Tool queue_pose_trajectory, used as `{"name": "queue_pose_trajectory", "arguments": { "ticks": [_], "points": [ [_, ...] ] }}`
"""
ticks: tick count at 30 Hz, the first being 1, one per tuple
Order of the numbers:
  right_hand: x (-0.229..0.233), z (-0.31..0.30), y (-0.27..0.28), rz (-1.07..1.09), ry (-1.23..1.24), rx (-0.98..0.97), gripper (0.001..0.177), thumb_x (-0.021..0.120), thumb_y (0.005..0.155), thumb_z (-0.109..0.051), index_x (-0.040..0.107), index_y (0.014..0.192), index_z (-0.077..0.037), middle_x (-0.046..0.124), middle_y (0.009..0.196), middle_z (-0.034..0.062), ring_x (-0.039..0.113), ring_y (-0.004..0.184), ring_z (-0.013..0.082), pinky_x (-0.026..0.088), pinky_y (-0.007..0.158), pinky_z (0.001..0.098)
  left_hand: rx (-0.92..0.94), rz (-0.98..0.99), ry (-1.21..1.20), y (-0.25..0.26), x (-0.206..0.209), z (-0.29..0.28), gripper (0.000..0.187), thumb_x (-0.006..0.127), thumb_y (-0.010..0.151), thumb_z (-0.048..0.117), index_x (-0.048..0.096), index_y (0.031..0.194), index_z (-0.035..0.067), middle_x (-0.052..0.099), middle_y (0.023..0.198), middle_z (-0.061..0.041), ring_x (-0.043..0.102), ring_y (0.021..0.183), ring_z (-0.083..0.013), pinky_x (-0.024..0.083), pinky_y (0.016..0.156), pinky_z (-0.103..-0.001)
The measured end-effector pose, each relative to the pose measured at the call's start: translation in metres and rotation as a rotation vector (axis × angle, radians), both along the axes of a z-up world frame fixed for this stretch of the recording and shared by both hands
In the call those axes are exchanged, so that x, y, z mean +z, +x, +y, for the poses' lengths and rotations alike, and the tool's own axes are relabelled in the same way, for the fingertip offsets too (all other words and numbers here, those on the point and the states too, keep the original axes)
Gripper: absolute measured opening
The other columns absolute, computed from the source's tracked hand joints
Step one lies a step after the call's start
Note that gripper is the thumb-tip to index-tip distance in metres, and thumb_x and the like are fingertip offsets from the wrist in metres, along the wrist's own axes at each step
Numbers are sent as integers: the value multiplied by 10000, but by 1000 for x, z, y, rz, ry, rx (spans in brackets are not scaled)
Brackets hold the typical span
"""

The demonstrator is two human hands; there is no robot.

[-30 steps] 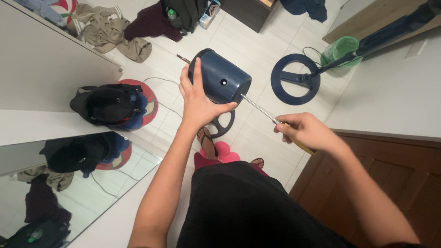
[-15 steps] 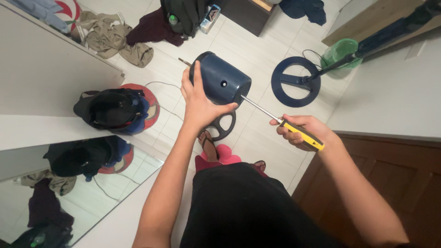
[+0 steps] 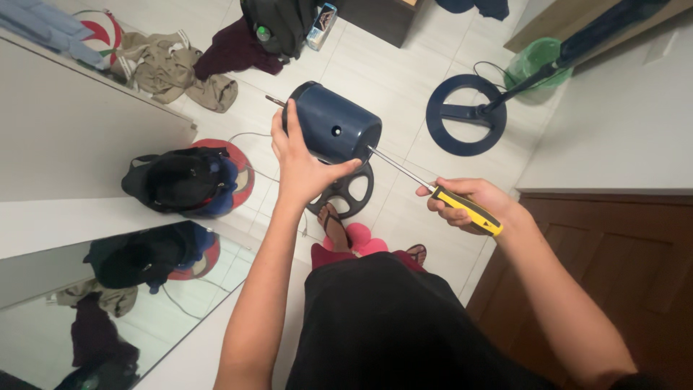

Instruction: The person uses a screwdriver to loosen and remove screws from the blue plastic housing of an electric fan. They repeatedly insert the screwdriver into screw slots, turn it, and reposition the housing while working in a room with tiled flooring and a mirror.

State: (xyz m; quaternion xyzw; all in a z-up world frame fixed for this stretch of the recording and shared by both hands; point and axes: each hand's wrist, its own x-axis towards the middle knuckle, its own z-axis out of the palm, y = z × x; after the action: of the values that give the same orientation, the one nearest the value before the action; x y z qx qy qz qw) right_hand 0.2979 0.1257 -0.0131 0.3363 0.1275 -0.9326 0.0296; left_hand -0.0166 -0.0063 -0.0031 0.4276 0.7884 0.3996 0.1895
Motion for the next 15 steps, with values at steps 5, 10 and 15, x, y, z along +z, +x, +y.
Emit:
{"name": "queue_pose_trajectory", "arguments": {
  "ticks": [5, 10, 15],
  "points": [
    [1, -3, 19, -1, 104, 15, 416, 419, 1081, -232, 486, 1329, 95, 598, 875, 135, 526, 505, 108, 441, 425, 225, -9, 2, 6, -1, -2, 0, 1489, 1034, 502, 444, 129, 1623, 68, 154, 1612, -303, 275, 1454, -514, 344, 1169, -561],
    [3, -20, 38, -96, 257, -64, 462, 353, 1081, -300, 480, 1403, 6, 595, 832, 109, 553, 573, 135, 473, 492, 271, -49, 105, 31, -3, 6, -3, 1476, 1047, 567, 448, 111, 1632, 37, 183, 1609, -302, 305, 1486, -482, 344, 1219, -549],
    [-21, -52, 52, -258, 512, 100, 598, 481, 1018, -338, 370, 1590, -207, 580, 802, 72, 572, 609, 159, 495, 530, 297, 3, -126, -4, 6, 10, 0, 1455, 1012, 587, 320, 37, 1632, 46, 173, 1606, -262, 369, 1485, -380, 457, 1177, -500]
  ]
}}
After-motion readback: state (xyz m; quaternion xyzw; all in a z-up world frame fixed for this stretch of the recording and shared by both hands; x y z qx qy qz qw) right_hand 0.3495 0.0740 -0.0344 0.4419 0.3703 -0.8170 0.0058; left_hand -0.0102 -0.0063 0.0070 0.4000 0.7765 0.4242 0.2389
